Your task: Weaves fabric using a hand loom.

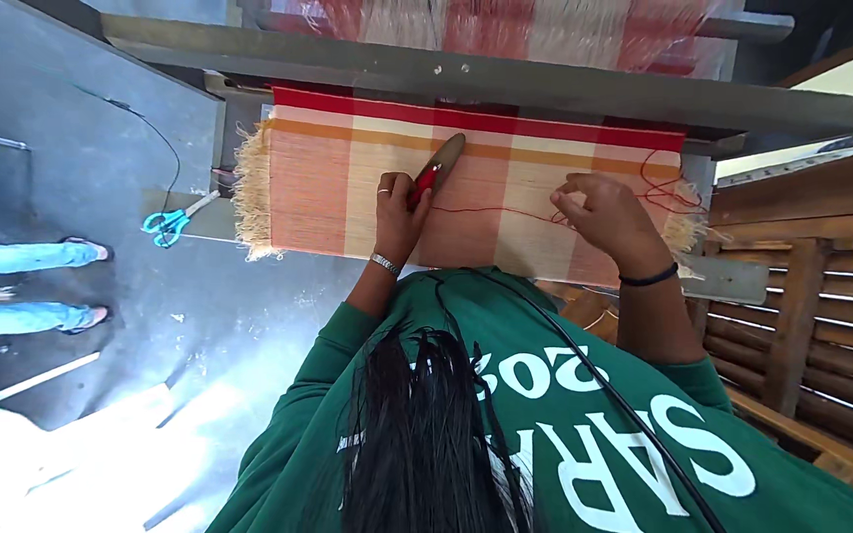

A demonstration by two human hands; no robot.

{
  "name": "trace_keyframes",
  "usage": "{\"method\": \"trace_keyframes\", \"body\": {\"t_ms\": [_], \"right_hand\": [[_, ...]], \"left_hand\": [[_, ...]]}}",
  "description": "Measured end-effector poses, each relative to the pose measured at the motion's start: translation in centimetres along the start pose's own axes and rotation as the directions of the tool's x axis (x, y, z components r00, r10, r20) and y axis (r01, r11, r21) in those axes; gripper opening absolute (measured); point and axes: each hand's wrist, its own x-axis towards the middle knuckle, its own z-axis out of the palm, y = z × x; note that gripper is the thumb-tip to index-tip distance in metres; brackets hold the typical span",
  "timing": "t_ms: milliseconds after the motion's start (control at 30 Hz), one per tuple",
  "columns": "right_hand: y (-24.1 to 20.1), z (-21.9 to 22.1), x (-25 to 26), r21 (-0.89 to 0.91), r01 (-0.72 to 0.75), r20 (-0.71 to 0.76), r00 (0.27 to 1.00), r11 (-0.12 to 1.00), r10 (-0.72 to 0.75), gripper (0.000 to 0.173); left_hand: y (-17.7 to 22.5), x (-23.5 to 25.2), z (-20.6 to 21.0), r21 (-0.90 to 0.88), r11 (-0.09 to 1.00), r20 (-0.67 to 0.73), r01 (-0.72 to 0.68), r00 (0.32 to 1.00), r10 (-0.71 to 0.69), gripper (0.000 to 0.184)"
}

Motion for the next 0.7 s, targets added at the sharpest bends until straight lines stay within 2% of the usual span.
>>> {"method": "trace_keyframes", "body": {"t_ms": [167,233,333,400,467,533,600,700], "right_hand": [[-0.7,0.2,0.6,0.043,0.073,-0.091,0.993,0.996,-0.069,0.040],[-0.8,0.6,0.6,0.081,0.093,-0.120,0.989,0.992,-0.083,0.037],[-0.9,1.3,0.4,0.121,0.094,-0.141,0.987,0.988,-0.077,0.035],[-1.0,2.1,0.3,0.181,0.089,-0.135,0.989,0.980,-0.065,0.035],[-1.1,3.7,0.5,0.333,0.081,-0.131,0.991,0.939,-0.039,0.041],[-1.5,5.4,0.8,0.539,0.058,-0.107,0.994,0.840,0.001,0.058],[-2.0,6.9,1.1,0.753,0.039,-0.093,0.995,0.656,0.047,0.073],[-1.9,7.7,1.4,0.917,0.094,-0.175,0.968,0.387,0.181,0.077]], "left_hand": [[-0.4,-0.1,-0.2,-0.065,0.997,0.010,-0.046,0.999,0.046,0.015],[-0.2,-0.6,-0.6,-0.016,0.998,0.031,-0.058,0.998,0.058,0.021],[0.5,-1.6,-1.4,0.207,0.978,0.155,-0.022,0.988,-0.011,0.049],[0.3,-2.3,-1.3,0.219,0.975,0.197,-0.042,0.980,-0.002,0.046],[0.7,-2.2,-1.4,0.150,0.984,0.227,-0.093,0.972,0.058,0.042],[2.7,-1.4,-1.4,0.086,0.980,0.288,-0.178,0.946,0.147,0.040],[5.3,-0.4,-0.9,0.046,0.962,0.357,-0.268,0.904,0.235,0.037],[8.3,1.3,0.6,-0.021,0.932,0.412,-0.363,0.846,0.338,0.037]]}}
